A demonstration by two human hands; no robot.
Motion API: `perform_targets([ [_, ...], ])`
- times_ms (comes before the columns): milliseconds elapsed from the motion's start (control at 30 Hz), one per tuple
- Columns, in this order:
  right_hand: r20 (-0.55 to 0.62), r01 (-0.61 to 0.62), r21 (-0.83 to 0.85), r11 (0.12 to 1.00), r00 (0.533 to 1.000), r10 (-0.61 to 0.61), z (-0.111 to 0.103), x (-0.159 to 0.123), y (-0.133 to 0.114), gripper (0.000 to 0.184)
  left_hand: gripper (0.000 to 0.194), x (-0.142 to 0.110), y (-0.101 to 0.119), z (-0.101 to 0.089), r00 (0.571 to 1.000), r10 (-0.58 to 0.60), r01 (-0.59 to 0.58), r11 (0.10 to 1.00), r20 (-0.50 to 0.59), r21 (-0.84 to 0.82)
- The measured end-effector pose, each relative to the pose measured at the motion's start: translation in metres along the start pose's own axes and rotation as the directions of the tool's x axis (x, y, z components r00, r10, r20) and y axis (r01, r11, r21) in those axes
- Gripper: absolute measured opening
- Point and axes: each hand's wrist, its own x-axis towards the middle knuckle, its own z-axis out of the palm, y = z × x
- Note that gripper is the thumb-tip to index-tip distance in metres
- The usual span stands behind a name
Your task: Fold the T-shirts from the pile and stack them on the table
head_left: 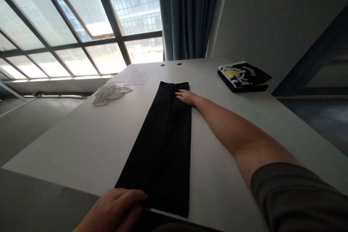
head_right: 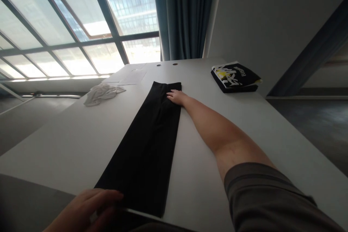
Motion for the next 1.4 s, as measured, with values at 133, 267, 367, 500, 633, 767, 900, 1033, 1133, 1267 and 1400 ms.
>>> perform_targets([
  [133,0.021,-0.094,-0.108,0.990,0.995,0.096,0.007,0.006,-0.004,0.059,0.023,0.020,0.002,0.014,0.991,-0.039,0.054,0.991,-0.127,0.119],
  [267,0.019,-0.180,-0.172,0.969,0.982,0.185,0.006,0.014,-0.006,0.064,0.052,0.051,-0.004,0.026,0.999,0.008,-0.021,0.965,0.049,0.262],
  [367,0.016,-0.252,-0.193,0.948,0.965,0.260,0.006,0.026,-0.002,0.065,0.071,0.059,-0.012,0.032,0.984,0.025,-0.081,0.947,0.177,0.312],
  [500,-0.003,-0.316,-0.203,0.927,0.947,0.322,0.004,0.046,0.007,0.068,0.084,0.053,-0.017,0.031,0.957,0.069,-0.150,0.950,0.281,0.276],
  [633,-0.061,-0.329,-0.205,0.922,0.944,0.324,0.000,0.053,0.011,0.065,0.086,0.054,-0.018,0.025,0.941,0.125,-0.207,0.948,0.314,0.241],
  [767,-0.256,-0.251,-0.202,0.947,0.946,0.196,-0.003,0.033,0.002,0.058,0.087,0.068,-0.018,0.027,0.949,0.212,-0.273,0.924,0.234,0.267],
  [900,-0.312,0.087,-0.182,0.980,0.940,-0.141,0.002,-0.020,-0.018,0.050,0.050,0.079,-0.008,0.039,0.938,0.334,-0.346,0.894,0.090,0.286],
  [1033,-0.247,0.462,-0.130,0.877,0.842,-0.480,0.006,-0.105,-0.038,0.040,0.015,0.085,0.011,0.052,0.897,0.440,-0.419,0.826,0.034,0.376],
  [1133,-0.158,0.683,-0.010,0.730,0.720,-0.676,0.000,-0.181,-0.052,0.048,0.011,0.088,0.021,0.058,0.884,0.467,-0.437,0.836,-0.012,0.332],
  [1267,0.058,0.783,0.166,0.599,0.599,-0.799,-0.006,-0.268,-0.072,0.068,0.023,0.087,0.024,0.059,0.923,0.328,-0.307,0.943,-0.200,0.128],
  [1400,0.031,0.722,0.071,0.689,0.688,-0.725,0.007,-0.309,-0.090,0.066,0.032,0.082,0.024,0.057,0.969,0.097,-0.118,0.990,-0.226,-0.080],
])
